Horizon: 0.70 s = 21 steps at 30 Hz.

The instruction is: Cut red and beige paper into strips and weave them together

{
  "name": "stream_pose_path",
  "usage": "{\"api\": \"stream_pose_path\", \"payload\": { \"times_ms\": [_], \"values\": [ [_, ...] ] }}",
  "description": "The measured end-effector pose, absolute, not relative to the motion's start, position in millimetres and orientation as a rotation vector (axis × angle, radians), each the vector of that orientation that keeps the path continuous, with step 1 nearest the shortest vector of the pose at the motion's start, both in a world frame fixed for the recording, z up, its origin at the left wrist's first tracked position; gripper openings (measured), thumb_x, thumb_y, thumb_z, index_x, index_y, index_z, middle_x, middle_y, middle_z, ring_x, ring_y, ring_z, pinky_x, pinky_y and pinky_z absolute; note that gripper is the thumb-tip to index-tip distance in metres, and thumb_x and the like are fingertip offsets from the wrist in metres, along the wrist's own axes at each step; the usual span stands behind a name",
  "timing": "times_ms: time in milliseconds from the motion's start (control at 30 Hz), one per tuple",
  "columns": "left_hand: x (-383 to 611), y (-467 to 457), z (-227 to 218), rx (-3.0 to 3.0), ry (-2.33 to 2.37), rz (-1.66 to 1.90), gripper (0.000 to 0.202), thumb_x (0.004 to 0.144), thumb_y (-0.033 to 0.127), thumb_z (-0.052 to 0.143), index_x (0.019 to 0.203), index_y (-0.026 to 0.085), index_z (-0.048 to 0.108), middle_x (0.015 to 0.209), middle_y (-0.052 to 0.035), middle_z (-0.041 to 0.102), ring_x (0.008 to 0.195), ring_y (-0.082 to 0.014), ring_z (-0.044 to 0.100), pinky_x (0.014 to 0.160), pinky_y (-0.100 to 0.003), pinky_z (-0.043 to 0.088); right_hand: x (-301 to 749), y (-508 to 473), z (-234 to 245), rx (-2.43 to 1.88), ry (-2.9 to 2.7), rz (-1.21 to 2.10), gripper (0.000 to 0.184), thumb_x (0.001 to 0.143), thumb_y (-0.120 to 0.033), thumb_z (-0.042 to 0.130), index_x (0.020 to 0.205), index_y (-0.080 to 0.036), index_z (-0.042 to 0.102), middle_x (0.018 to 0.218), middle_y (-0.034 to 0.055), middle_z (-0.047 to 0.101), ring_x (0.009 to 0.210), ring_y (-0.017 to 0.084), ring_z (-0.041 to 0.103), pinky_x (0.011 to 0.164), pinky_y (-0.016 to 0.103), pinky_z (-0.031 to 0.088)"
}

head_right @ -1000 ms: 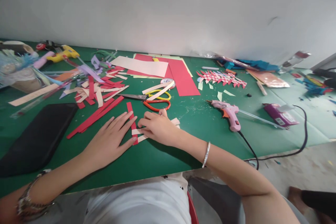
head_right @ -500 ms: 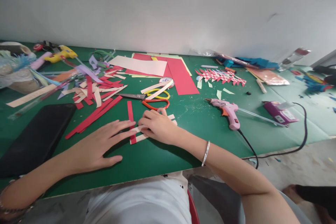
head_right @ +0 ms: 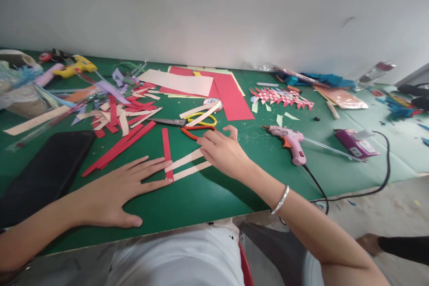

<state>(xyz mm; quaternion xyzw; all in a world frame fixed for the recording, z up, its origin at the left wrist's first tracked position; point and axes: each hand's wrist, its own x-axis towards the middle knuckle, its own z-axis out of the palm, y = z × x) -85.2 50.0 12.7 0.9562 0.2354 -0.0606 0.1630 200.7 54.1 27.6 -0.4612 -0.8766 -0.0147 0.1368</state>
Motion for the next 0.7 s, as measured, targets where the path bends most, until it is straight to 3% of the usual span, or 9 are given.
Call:
{"api": "stream_pose_path", "payload": {
  "times_ms": [100,200,433,533,700],
  "values": [
    [-86,50,12,2.704,0.648,-0.16,0.074,0.072,0.062,0.05,0.137,0.043,0.02,0.15,0.0013,0.011,0.135,-0.0276,0.016,0.109,-0.05,0.009,192,37,22,-1.097,-2.617,-0.183,0.026,0.091,-0.017,0.033,0.101,-0.02,0.057,0.1,0.0055,0.063,0.093,0.015,0.055,0.091,0.037,0.021],
    [-86,50,13,2.695,0.631,-0.125,0.074,0.071,0.061,0.053,0.136,0.043,0.023,0.15,0.001,0.012,0.134,-0.0286,0.018,0.109,-0.051,0.01,184,24,14,-0.865,-2.762,-0.067,0.027,0.091,-0.021,0.035,0.109,-0.019,0.055,0.11,0.0065,0.06,0.099,0.015,0.053,0.09,0.032,0.03],
    [-86,50,13,2.733,0.634,-0.074,0.072,0.072,0.06,0.052,0.135,0.043,0.024,0.149,0.0008,0.017,0.133,-0.0289,0.023,0.108,-0.051,0.014,184,22,12,-0.95,-2.771,0.155,0.028,0.09,-0.025,0.04,0.112,-0.019,0.056,0.112,0.009,0.058,0.099,0.017,0.053,0.087,0.033,0.039],
    [-86,50,12,2.749,0.623,-0.061,0.072,0.071,0.061,0.051,0.136,0.043,0.023,0.149,0.0011,0.017,0.133,-0.0288,0.023,0.108,-0.05,0.015,182,24,14,-1.002,-2.723,0.162,0.03,0.09,-0.026,0.038,0.114,-0.02,0.055,0.124,0.0099,0.052,0.114,0.019,0.046,0.093,0.036,0.037],
    [-88,50,11,2.76,0.634,-0.098,0.072,0.072,0.062,0.049,0.136,0.042,0.022,0.148,-0.0013,0.018,0.133,-0.0303,0.022,0.107,-0.053,0.016,176,25,12,-1.003,-2.861,0.301,0.052,0.091,-0.041,0.032,0.136,-0.015,0.031,0.143,0.0103,0.031,0.133,0.021,0.024,0.106,0.046,0.022]
  ]
}}
